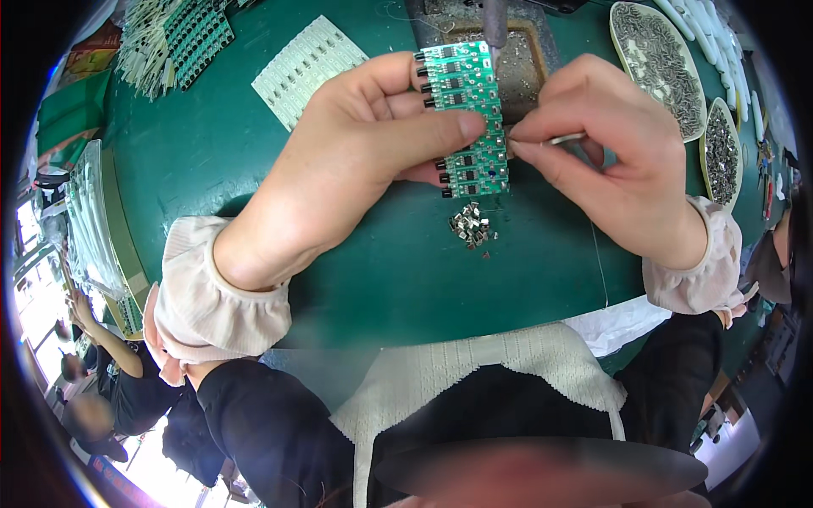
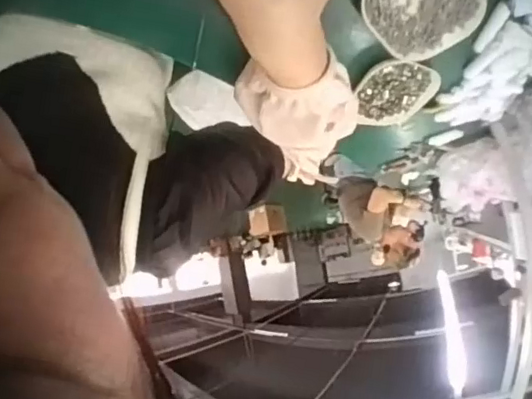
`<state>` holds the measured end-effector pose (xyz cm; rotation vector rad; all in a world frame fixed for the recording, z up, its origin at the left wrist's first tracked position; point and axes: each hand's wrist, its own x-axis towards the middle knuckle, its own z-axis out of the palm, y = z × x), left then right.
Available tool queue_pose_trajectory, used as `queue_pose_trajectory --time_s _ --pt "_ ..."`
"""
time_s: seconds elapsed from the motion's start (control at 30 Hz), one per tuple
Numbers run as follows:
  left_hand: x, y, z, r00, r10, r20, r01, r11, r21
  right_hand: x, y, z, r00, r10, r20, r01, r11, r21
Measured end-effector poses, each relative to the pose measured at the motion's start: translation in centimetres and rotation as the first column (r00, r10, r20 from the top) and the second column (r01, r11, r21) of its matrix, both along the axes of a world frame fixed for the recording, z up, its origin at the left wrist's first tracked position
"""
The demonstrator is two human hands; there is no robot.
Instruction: The recorder is assembling small electronic components into pins on green circuit boards at a workstation.
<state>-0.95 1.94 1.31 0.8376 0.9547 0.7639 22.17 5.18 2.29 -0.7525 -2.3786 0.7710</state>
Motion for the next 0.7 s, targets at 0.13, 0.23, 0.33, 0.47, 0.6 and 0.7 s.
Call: queue_pose_trajectory --time_s 0.13,0.23,0.33,0.47,0.6,0.7 --pt "-0.2 0.2 -0.2 1.0 0.009 0.03 -0.008 1.0 -0.026 -0.4 -0.2 0.3 1.0 0.021 -0.008 -0.02 0.989 0.143" --pt "-0.3 0.4 -0.3 0.999 0.002 0.053 -0.001 1.0 -0.021 -0.3 -0.2 1.1 0.989 -0.104 0.103 0.115 0.988 -0.104" --pt "-0.1 0.2 -0.1 0.999 -0.012 0.039 0.011 1.0 0.007 -0.1 0.0 0.7 0.994 -0.071 0.08 0.077 0.995 -0.063" --pt "0.4 0.0 -0.8 0.999 -0.023 0.046 0.015 0.988 0.151 -0.2 0.1 0.6 0.998 -0.054 0.044 0.054 0.998 -0.019" --pt "0.2 0.0 -0.4 0.999 -0.021 0.03 0.017 0.989 0.146 -0.3 0.1 0.7 0.998 -0.029 0.055 0.027 0.999 0.047" --pt "0.1 0.0 -0.4 0.999 -0.018 -0.028 0.022 0.989 0.147 -0.4 0.0 0.7 0.999 -0.031 0.04 0.029 0.999 0.034"
